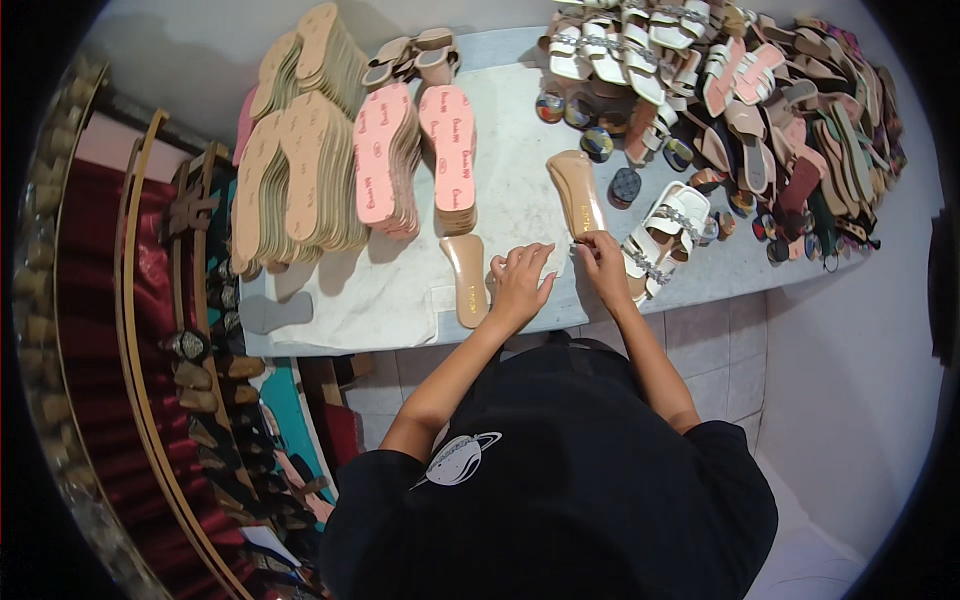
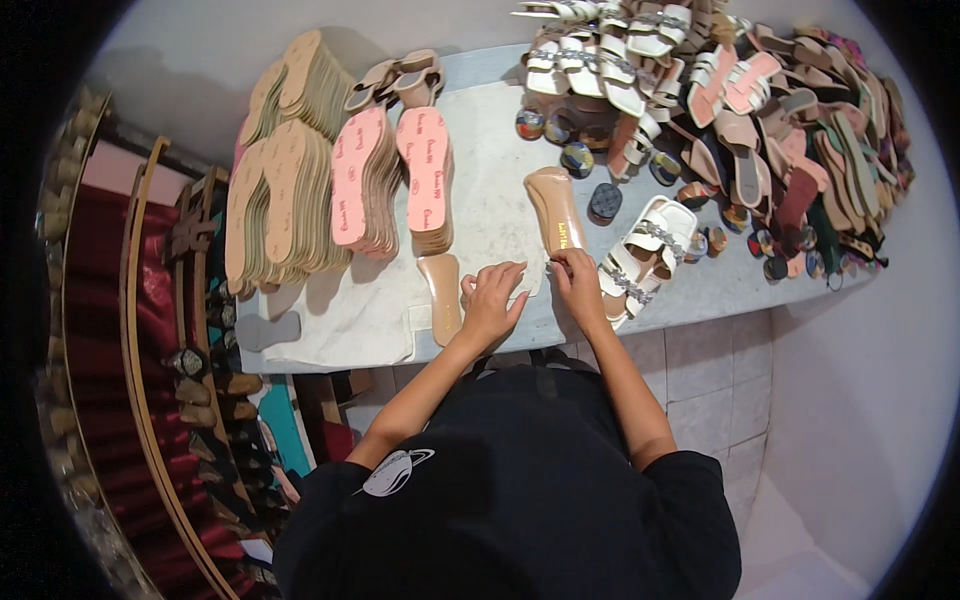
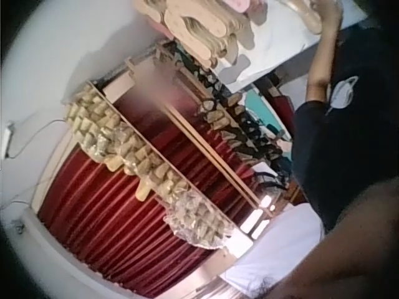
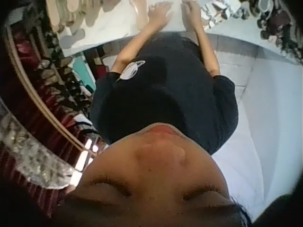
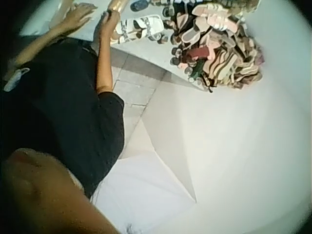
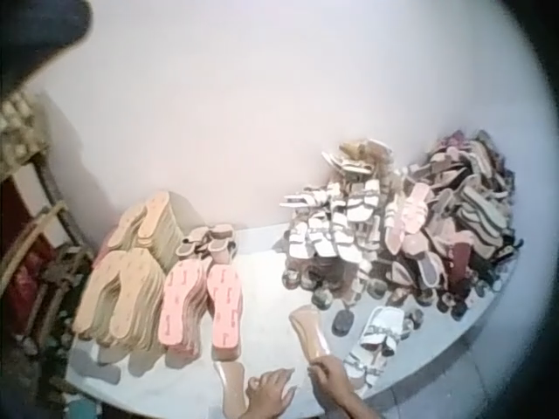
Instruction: Inspecting and preparing shoe insoles at a manufacturing table.
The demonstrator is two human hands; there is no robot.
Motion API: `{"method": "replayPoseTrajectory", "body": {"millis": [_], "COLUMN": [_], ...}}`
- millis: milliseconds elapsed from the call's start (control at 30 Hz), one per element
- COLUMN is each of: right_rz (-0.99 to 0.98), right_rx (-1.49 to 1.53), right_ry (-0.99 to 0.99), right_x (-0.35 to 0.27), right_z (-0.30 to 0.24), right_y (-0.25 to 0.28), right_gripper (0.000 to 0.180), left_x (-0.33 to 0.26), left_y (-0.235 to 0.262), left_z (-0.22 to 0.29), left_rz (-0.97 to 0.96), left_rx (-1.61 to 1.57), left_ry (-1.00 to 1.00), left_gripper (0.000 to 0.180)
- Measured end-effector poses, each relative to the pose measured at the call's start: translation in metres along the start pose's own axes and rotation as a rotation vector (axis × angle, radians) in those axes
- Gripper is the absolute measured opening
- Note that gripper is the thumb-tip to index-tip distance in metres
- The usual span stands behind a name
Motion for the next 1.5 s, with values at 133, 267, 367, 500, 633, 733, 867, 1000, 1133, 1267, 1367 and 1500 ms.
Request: {"method": "replayPoseTrajectory", "body": {"millis": [133, 267, 367, 500, 633, 733, 867, 1000, 1133, 1267, 1367, 1500], "right_rz": [0.056, -0.015, -0.016, -0.031, 0.07, 0.147, 0.187, 0.228, 0.197, 0.203, 0.248, 0.056], "right_rx": [-0.186, -0.245, -0.252, -0.19, -0.185, 0.003, 0.127, 0.093, 0.037, -0.023, 0.233, 0.598], "right_ry": [0.189, 0.252, 0.222, 0.163, 0.143, -0.032, 0.021, 0.16, 0.198, 0.268, 0.092, -0.1], "right_x": [0.004, 0.008, 0.012, 0.016, 0.019, 0.024, 0.023, 0.012, -0.001, -0.007, -0.002, 0.011], "right_z": [-0.014, -0.021, -0.008, -0.005, -0.009, 0.002, -0.017, -0.026, -0.024, -0.029, -0.015, 0.015], "right_y": [0.011, 0.005, 0.004, 0.006, 0.022, 0.035, 0.044, 0.042, 0.03, 0.027, 0.033, 0.004], "right_gripper": [0.025, 0.031, 0.027, 0.017, 0.013, 0.013, 0.012, 0.011, 0.009, 0.013, 0.02, 0.028], "left_x": [0.018, 0.03, 0.037, 0.039, 0.042, 0.047, 0.058, 0.071, 0.071, 0.06, 0.05, 0.037], "left_y": [-0.019, -0.03, -0.034, -0.031, -0.029, -0.024, -0.025, -0.042, -0.053, -0.051, -0.042, -0.025], "left_z": [0.014, 0.016, 0.018, 0.015, 0.012, 0.014, 0.015, -0.002, -0.011, -0.021, -0.026, -0.032], "left_rz": [-0.06, -0.066, -0.075, -0.059, -0.039, 0.012, 0.001, 0.007, 0.064, 0.136, 0.12, 0.13], "left_rx": [-0.033, -0.062, -0.037, -0.023, -0.096, -0.189, -0.249, -0.706, -0.743, -0.732, -0.803, -0.786], "left_ry": [-0.074, -0.101, -0.101, -0.084, -0.069, -0.075, -0.025, 0.196, 0.255, 0.259, 0.338, 0.256], "left_gripper": [0.067, 0.075, 0.078, 0.076, 0.07, 0.065, 0.056, 0.046, 0.041, 0.037, 0.036, 0.04]}}
Point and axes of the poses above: each hand's wrist, its own x-axis towards the middle knuckle, its own y-axis out of the back of the hand, z = x × y, the point moved 10 cm from there along x, towards the middle knuckle, and after that the axes turned 6 degrees about -y, right-handed, at the moved point
